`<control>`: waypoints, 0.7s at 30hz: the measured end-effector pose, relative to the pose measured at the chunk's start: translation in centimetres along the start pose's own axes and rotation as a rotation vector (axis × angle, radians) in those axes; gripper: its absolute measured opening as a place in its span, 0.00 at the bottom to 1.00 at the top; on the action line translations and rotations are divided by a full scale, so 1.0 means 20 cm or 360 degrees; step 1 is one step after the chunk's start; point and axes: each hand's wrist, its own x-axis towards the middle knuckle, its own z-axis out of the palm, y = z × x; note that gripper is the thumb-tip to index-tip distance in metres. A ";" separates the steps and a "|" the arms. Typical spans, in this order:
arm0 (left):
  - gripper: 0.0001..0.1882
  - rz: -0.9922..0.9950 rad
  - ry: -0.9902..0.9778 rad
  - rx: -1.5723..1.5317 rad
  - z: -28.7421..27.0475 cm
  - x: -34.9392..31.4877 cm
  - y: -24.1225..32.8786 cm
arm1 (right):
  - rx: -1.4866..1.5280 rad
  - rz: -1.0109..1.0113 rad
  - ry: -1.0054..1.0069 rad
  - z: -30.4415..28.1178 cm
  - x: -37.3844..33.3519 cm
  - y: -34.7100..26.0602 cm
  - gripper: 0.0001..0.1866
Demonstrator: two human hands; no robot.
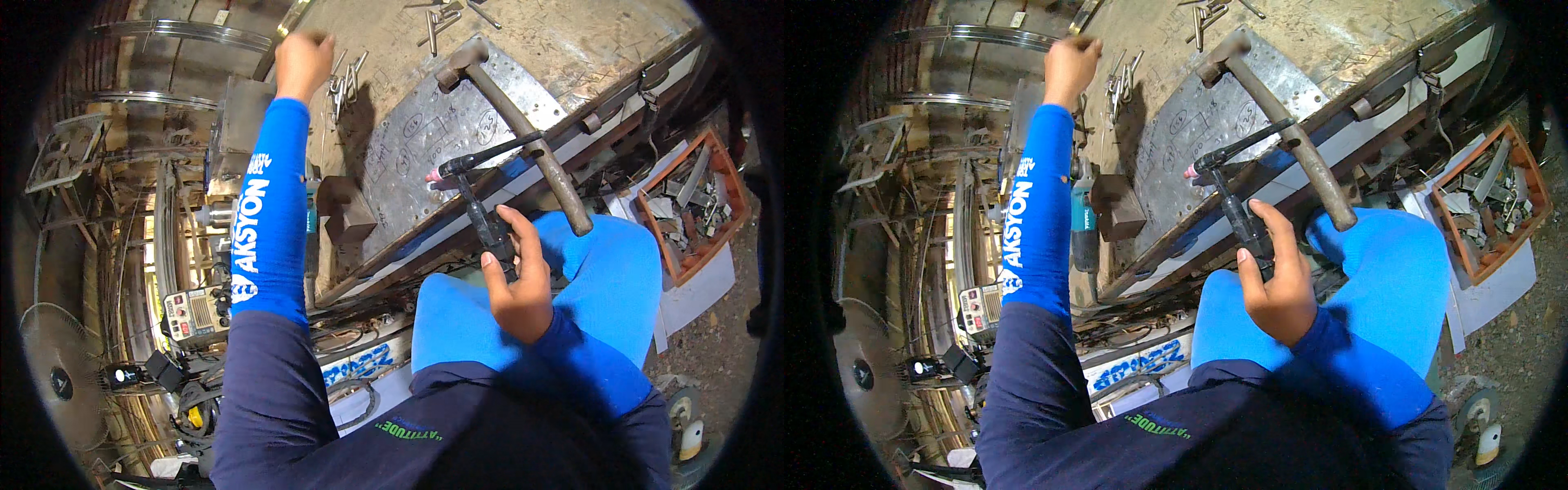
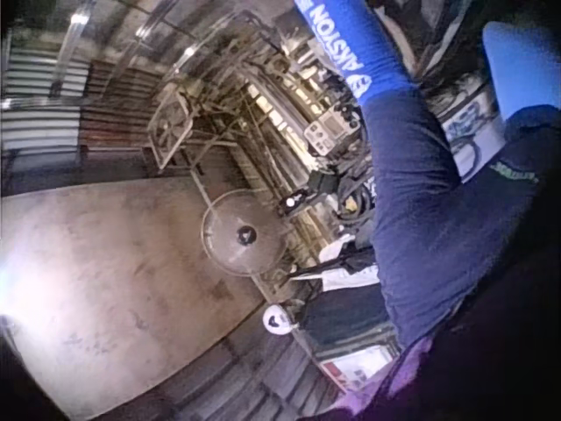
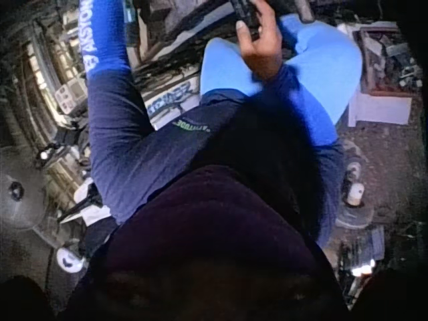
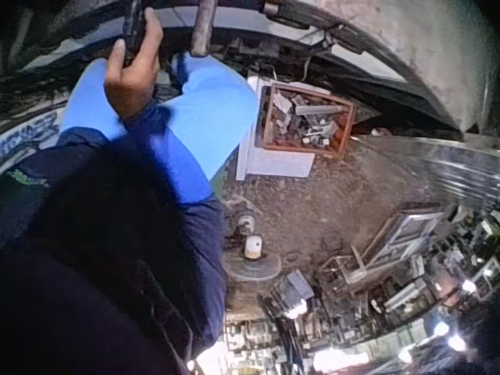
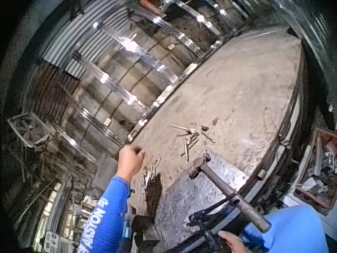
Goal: The person sits at a workbench and repeatedly bends small metal rods into hooks using a hammer and anvil. They then use a welding torch to heat and weld the bent ends. The person handles multiple rods one at a time, placing finished hooks on the workbench.
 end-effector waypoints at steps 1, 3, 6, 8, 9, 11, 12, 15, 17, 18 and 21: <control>0.16 -0.0157 -0.0087 -0.0010 0.03 -0.04 -0.08 | 0.0057 0.0033 0.0001 0.00 0.00 -0.01 0.31; 0.15 -0.0348 -0.0304 0.0064 0.11 -0.13 -0.37 | 0.0075 0.0002 -0.0028 0.01 -0.01 -0.01 0.31; 0.11 -0.0640 -0.0444 -0.0118 0.18 -0.19 -0.45 | 0.0050 -0.0048 -0.0013 0.00 -0.01 -0.01 0.31; 0.13 -0.0721 -0.0637 -0.0015 0.17 -0.20 -0.40 | 0.0031 -0.0079 -0.0001 0.00 -0.01 -0.01 0.31; 0.15 -0.0782 -0.0812 0.0036 0.17 -0.20 -0.37 | 0.0027 -0.0092 0.0007 0.00 -0.01 0.00 0.31; 0.19 -0.0814 -0.1104 0.0001 0.16 -0.22 -0.30 | 0.0037 -0.0092 0.0023 -0.01 0.00 0.00 0.31; 0.22 -0.0799 -0.1086 0.0045 0.17 -0.25 -0.26 | 0.0052 -0.0076 0.0028 -0.01 0.00 0.00 0.31; 0.24 -0.0552 -0.0820 0.0281 0.22 -0.31 -0.23 | -0.0021 -0.0075 -0.0027 -0.02 0.00 0.01 0.32; 0.22 -0.0613 -0.0657 0.0336 0.29 -0.38 -0.29 | -0.0058 -0.0106 -0.0065 -0.02 -0.01 0.01 0.33; 0.21 -0.0565 -0.0563 0.0295 0.32 -0.40 -0.31 | -0.0053 -0.0130 -0.0063 -0.02 -0.01 0.02 0.33; 0.17 -0.0524 -0.0328 0.0233 0.31 -0.44 -0.24 | -0.0096 -0.0253 -0.0016 -0.02 0.00 0.04 0.33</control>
